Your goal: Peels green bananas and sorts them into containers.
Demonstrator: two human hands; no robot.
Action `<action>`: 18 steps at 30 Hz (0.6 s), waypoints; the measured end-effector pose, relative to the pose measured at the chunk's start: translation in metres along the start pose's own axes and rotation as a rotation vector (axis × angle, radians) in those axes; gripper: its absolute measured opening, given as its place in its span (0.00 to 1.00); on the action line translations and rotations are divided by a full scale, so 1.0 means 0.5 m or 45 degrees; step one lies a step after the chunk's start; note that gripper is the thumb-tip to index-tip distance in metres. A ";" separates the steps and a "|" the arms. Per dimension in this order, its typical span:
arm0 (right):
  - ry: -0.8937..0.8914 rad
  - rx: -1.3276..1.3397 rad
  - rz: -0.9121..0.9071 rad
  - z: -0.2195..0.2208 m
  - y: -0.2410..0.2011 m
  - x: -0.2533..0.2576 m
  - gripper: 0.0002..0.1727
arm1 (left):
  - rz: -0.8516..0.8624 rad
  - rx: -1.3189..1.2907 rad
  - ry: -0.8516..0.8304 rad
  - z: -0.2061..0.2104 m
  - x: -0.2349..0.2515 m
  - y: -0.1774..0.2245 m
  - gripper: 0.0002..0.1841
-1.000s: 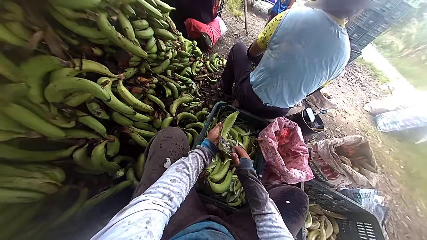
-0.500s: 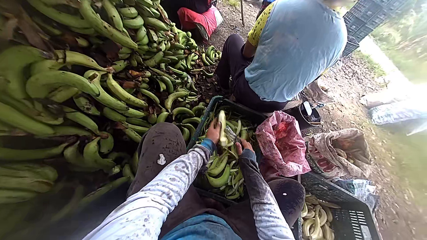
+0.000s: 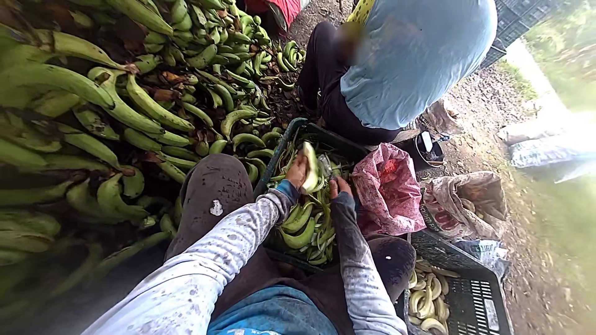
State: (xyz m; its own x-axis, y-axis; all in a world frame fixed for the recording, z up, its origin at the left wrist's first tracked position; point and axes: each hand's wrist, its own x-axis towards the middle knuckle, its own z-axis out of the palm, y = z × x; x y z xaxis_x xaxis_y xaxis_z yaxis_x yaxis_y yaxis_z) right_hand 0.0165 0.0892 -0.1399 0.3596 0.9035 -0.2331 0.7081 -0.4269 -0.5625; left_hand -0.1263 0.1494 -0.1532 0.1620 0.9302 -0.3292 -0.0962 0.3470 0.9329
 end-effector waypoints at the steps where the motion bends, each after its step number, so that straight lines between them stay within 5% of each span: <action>1: -0.055 -0.058 -0.064 0.012 -0.010 -0.018 0.27 | 0.035 -0.144 0.242 0.002 0.017 -0.002 0.32; 3: -0.107 -0.119 -0.158 0.036 -0.024 -0.050 0.29 | 0.108 -0.407 0.684 -0.003 0.049 0.000 0.37; 5: -0.114 -0.166 -0.146 0.049 -0.031 -0.060 0.29 | 0.125 -0.462 0.847 -0.010 0.054 0.005 0.38; 7: -0.112 -0.182 -0.095 0.042 -0.028 -0.041 0.29 | 0.125 -0.274 0.634 -0.008 0.031 0.005 0.33; 11: 0.069 -0.017 -0.044 0.017 0.015 0.017 0.27 | 0.124 0.197 -0.326 -0.020 -0.017 0.019 0.30; 15: 0.079 0.105 0.180 -0.044 0.007 0.024 0.28 | 0.136 0.642 -0.986 -0.024 -0.023 0.019 0.32; 16: 0.083 0.107 0.189 -0.049 0.004 0.019 0.28 | 0.123 0.659 -1.012 -0.022 -0.019 0.017 0.32; 18: 0.123 0.108 0.098 -0.029 0.006 0.004 0.26 | 0.075 0.522 -0.716 -0.012 -0.006 -0.004 0.29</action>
State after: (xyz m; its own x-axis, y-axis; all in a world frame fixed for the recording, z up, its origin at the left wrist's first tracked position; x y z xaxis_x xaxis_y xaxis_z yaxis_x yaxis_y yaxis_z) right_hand 0.0282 0.0893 -0.1307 0.4705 0.8586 -0.2033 0.6235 -0.4866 -0.6119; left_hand -0.1326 0.1465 -0.1551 0.6625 0.7045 -0.2545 0.2403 0.1218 0.9630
